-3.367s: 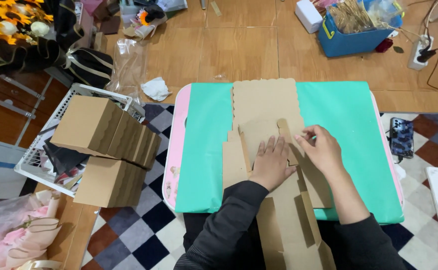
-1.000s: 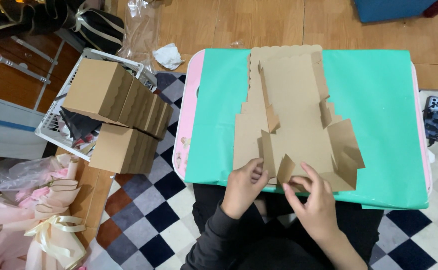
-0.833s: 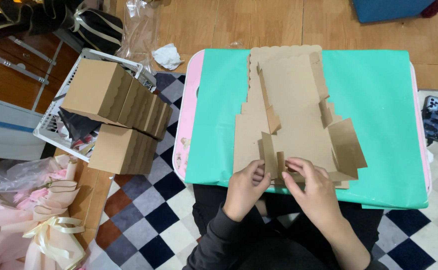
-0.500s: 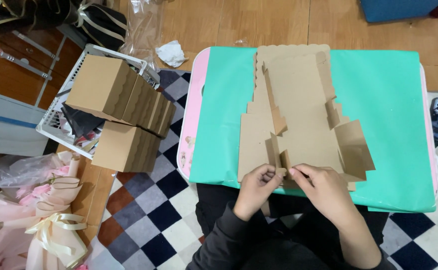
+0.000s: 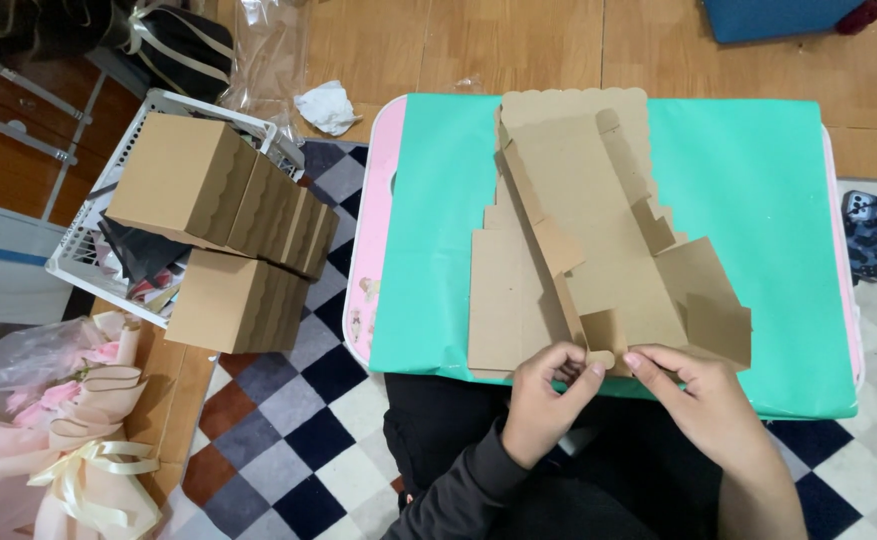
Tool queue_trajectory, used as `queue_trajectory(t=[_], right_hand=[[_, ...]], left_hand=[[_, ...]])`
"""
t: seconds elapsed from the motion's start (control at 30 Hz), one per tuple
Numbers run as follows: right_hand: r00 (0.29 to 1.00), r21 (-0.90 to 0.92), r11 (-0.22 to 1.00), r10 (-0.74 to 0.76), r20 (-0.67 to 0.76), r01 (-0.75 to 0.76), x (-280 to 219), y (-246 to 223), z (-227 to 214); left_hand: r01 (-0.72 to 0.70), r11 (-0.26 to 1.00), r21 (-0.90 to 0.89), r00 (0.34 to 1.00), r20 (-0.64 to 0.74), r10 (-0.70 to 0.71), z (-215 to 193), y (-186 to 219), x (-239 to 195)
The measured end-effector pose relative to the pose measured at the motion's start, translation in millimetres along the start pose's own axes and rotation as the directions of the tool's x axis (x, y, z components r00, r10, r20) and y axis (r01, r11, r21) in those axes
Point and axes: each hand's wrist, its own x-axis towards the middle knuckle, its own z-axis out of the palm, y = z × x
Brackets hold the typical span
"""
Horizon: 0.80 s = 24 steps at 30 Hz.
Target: The person folds cardboard pieces into small boxes by hand, then stacks the finished boxes with others on the floor.
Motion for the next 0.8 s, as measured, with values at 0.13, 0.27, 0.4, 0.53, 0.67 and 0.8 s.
queue_trajectory(t=[0.13, 0.27, 0.4, 0.53, 0.67, 0.8], right_hand=[[0.998, 0.006, 0.999, 0.051, 0.037, -0.051, -3.1, -5.7, 0.3], [0.995, -0.040, 0.997, 0.071, 0.063, -0.069, -2.1, -7.4, 4.1], [0.994, -0.085, 0.995, 0.062, 0.085, -0.055, -2.6, -10.2, 4.7], [0.994, -0.122, 0.991, 0.071, 0.078, -0.061, -1.0, -8.8, 7.6], [0.987, -0.056, 0.997, -0.037, 0.155, 0.046, 5.5, 1.0, 7.0], [0.966, -0.002, 0.987, -0.158, 0.203, 0.162, 8.7, 4.5, 6.1]], left_hand=[[0.029, 0.999, -0.039, 0.999, 0.020, -0.028, -4.5, -1.8, 0.1], [0.128, 0.985, -0.113, 0.991, -0.026, -0.131, -5.0, -6.4, 0.6], [0.126, 0.990, -0.055, 0.990, -0.058, -0.129, -5.0, -0.9, -0.6], [0.072, 0.997, 0.027, 0.995, -0.065, -0.070, -7.6, 2.3, -1.0], [0.057, 0.997, 0.046, 0.997, -0.061, -0.054, -10.1, 3.2, -2.2], [-0.035, 0.986, 0.163, 0.998, -0.039, 0.041, -13.1, 3.9, -2.3]])
